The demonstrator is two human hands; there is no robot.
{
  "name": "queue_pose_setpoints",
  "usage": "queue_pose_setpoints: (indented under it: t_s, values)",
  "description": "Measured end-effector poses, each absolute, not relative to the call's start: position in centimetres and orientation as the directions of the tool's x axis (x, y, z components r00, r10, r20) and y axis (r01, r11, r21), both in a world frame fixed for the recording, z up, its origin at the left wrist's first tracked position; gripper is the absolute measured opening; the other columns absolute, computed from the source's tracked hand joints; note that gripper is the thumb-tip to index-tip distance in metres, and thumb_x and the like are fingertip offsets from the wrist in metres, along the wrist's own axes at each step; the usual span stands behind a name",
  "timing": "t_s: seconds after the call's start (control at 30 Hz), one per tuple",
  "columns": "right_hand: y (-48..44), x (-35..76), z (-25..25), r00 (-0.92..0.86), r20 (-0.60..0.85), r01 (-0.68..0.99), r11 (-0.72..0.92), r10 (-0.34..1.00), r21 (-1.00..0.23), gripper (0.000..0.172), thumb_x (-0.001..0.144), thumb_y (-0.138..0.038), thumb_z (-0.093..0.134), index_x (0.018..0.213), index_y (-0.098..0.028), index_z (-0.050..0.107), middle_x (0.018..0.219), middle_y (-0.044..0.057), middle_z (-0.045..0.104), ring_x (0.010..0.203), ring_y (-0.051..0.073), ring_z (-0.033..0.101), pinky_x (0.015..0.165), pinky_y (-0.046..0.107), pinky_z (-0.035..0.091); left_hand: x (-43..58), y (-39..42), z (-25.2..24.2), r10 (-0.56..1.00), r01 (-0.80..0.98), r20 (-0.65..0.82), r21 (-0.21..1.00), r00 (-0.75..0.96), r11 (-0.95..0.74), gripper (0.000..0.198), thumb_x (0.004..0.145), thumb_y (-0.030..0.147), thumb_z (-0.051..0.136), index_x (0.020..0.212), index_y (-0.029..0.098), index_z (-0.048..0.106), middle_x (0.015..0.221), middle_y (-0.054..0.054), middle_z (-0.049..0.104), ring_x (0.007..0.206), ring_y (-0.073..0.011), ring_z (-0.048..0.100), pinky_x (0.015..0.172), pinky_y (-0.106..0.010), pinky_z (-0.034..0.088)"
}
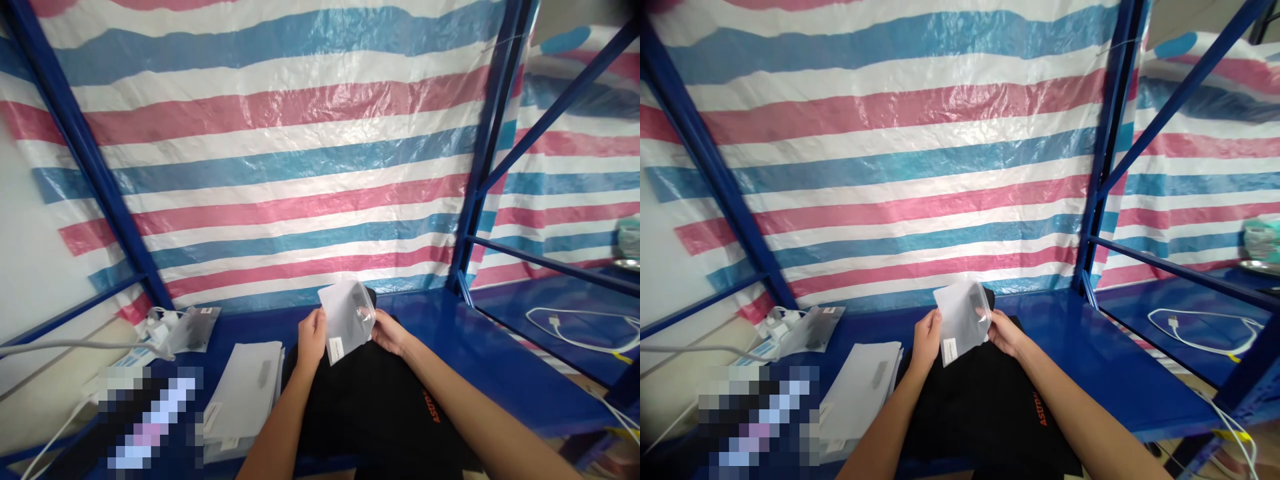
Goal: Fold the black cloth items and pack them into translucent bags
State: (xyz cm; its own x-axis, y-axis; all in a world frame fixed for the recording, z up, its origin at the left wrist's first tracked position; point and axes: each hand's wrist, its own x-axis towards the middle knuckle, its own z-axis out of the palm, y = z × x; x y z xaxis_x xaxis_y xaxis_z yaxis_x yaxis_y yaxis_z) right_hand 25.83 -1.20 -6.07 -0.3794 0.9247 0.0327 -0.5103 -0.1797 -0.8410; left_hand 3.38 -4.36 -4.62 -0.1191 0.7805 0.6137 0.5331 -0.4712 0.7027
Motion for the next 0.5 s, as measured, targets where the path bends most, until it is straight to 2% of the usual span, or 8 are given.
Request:
queue_pose_setpoints:
  t_s: [0.1,0.2,0.37,0.5]
  values:
    - [-1.55,25.77,-5.89,-0.399,0.012,-0.484,-0.200,0.917,-0.852,0.025,0.080,-0.035,0.093,0.091,-0.017,0.078,0.083,0.007,0.082,0.068,0.022,0.076,0.067,0.032,0.066,3.22,-4.48,-4.63,0.796,0.487,0.591,0.737,-0.131,-0.468,0.052,0.107,0.052,0.037,0.067,0.022,0.046,0.060,0.002,0.046,0.059,-0.0147,0.044,0.057,-0.027,0.032]
    - [-1.61,25.69,-5.72,-0.391,0.004,-0.482,-0.201,0.920,-0.853,0.028,0.080,-0.038,0.093,0.091,-0.017,0.078,0.084,0.008,0.082,0.068,0.021,0.076,0.065,0.031,0.067,3.23,-4.69,-4.43,0.803,0.451,0.582,0.756,-0.131,-0.474,0.059,0.111,0.056,0.028,0.067,0.021,0.046,0.062,0.001,0.047,0.062,-0.0151,0.045,0.059,-0.027,0.034]
    - [-1.34,25.67,-5.89,-0.380,-0.027,-0.460,-0.214,0.925,-0.862,0.032,0.082,-0.041,0.092,0.094,-0.015,0.079,0.082,0.008,0.081,0.065,0.021,0.075,0.062,0.031,0.066,3.35,-4.62,-4.25,0.802,0.448,0.583,0.755,-0.128,-0.478,0.057,0.104,0.064,0.050,0.068,0.020,0.049,0.063,0.004,0.042,0.063,-0.0137,0.041,0.060,-0.026,0.032]
    - [-1.05,25.51,-6.40,-0.358,-0.028,-0.478,-0.209,0.933,-0.853,0.031,0.081,-0.037,0.093,0.096,-0.013,0.079,0.081,0.008,0.081,0.064,0.021,0.075,0.058,0.030,0.064,3.15,-4.33,-4.39,0.784,0.470,0.588,0.759,-0.199,-0.450,0.059,0.104,0.063,0.050,0.065,0.020,0.044,0.062,0.004,0.036,0.062,-0.0128,0.036,0.059,-0.026,0.028]
